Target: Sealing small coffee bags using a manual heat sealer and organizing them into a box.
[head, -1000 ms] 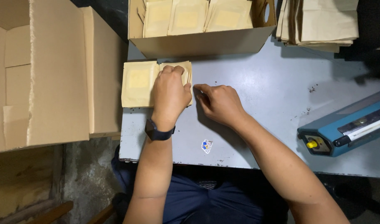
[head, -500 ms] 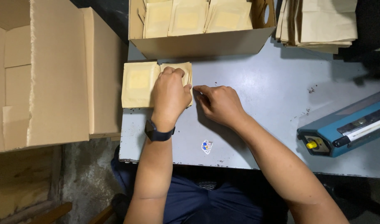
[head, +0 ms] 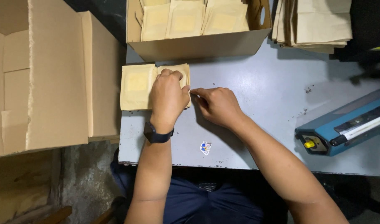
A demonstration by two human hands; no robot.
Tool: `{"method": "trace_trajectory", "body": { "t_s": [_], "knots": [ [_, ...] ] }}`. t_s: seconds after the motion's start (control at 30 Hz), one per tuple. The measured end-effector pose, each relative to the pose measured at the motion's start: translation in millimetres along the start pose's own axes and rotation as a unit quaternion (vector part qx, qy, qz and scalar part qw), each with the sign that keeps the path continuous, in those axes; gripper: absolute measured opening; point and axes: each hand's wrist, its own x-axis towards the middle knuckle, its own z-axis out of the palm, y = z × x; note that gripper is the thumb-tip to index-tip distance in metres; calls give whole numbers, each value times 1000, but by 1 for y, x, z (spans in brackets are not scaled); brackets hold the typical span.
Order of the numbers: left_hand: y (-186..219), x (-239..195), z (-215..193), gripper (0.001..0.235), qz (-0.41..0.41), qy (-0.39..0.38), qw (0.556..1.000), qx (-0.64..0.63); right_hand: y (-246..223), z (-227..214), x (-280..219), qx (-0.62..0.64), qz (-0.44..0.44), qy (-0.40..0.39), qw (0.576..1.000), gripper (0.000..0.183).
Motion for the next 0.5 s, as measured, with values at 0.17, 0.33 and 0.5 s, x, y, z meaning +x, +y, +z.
{"method": "trace_trajectory", "body": {
  "t_s": [0.17,0.33,0.5],
  "knots": [
    [-5,2,5,31,7,-5,1000,10,33,13,1,-25,-13,30,999,16],
    [-3,1,1,30,-3,-16,1000,7,61,-24,1,-73,-54,451,888,18],
    [1,-1,-3,32,-7,-22,1000,2,89,-59,0,-126,-27,523,843,16]
  ]
}}
